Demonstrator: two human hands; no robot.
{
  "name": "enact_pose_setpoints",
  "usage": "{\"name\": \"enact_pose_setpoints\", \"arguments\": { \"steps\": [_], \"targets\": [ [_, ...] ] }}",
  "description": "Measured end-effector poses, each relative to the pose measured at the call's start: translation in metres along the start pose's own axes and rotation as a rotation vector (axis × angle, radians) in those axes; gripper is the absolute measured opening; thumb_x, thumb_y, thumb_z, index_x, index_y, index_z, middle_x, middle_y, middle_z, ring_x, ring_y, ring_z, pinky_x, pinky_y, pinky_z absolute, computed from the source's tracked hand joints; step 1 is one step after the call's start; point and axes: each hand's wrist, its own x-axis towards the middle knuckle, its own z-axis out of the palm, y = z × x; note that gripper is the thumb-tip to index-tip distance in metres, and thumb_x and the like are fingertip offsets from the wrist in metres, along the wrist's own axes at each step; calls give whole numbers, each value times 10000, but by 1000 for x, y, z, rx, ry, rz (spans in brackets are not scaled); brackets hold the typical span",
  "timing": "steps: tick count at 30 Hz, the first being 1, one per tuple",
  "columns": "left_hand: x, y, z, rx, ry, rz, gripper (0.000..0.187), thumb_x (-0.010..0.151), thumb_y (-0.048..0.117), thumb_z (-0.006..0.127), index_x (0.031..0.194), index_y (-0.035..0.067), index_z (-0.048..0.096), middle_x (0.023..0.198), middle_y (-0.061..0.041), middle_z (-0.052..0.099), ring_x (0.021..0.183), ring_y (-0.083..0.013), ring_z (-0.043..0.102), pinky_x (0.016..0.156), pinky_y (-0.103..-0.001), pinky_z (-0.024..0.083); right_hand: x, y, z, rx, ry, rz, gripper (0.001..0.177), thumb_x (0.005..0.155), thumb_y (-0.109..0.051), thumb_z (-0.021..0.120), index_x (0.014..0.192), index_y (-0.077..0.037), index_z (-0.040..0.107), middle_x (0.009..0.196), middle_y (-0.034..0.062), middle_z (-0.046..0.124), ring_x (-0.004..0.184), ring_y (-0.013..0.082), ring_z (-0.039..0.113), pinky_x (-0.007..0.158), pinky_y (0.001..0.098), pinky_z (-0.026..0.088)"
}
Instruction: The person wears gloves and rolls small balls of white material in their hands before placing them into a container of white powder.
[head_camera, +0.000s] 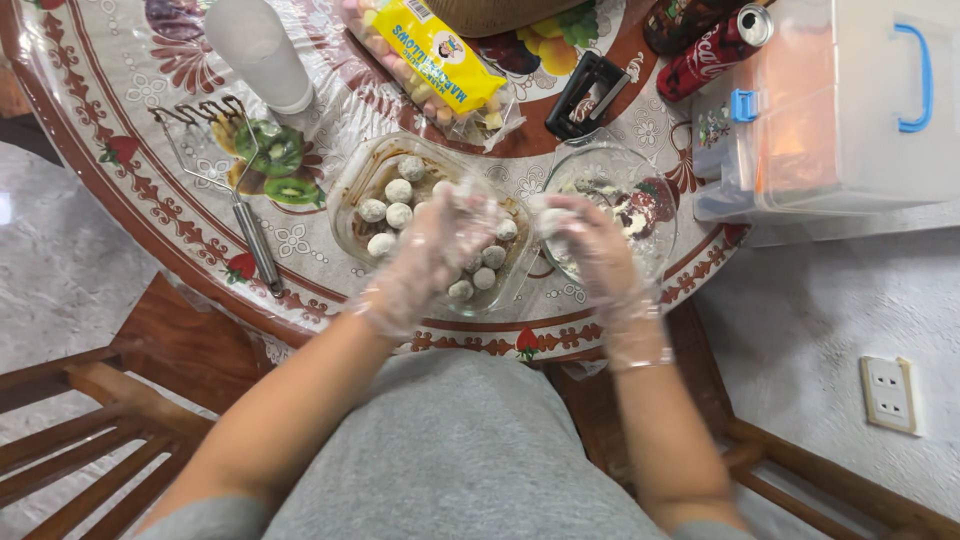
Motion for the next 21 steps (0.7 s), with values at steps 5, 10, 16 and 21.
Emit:
{"name": "enact_pose_setpoints", "arguments": {
  "steps": [5,10,16,21],
  "targets": [
    [20,-21,11,-142,-113,-62,401,1085,385,466,1057,10,607,903,-110,628,720,-195,615,621,-305,584,9,24,75,114,-31,-27,243,1009,-213,618,1206,-87,684,1145,76,717,996,161,644,874,272,552],
    [-17,-16,25,-107,-137,-36,441,1014,496,439,999,87,602,869,-81,647,700,-168,668,619,-312,608,25,11,113,-378,172,-227,266,1067,-252,565,1217,-106,730,1245,126,728,1113,213,693,985,319,548],
    [4,-2,0,-52,-193,151,314,1024,437,600,898,153,558,783,-20,564,654,-167,546,500,-334,483,8,18,134,-214,55,-114,406,992,-190,480,1394,-175,528,1416,74,585,1138,204,667,948,313,560],
    [11,-30,4,-787,-666,-545,302,989,396,592,917,103,589,838,-55,617,746,-174,608,635,-312,547,44,29,128,-319,190,-199,352,1023,-175,478,1307,-104,675,1331,112,726,1173,244,710,1031,318,557]
  ]
}}
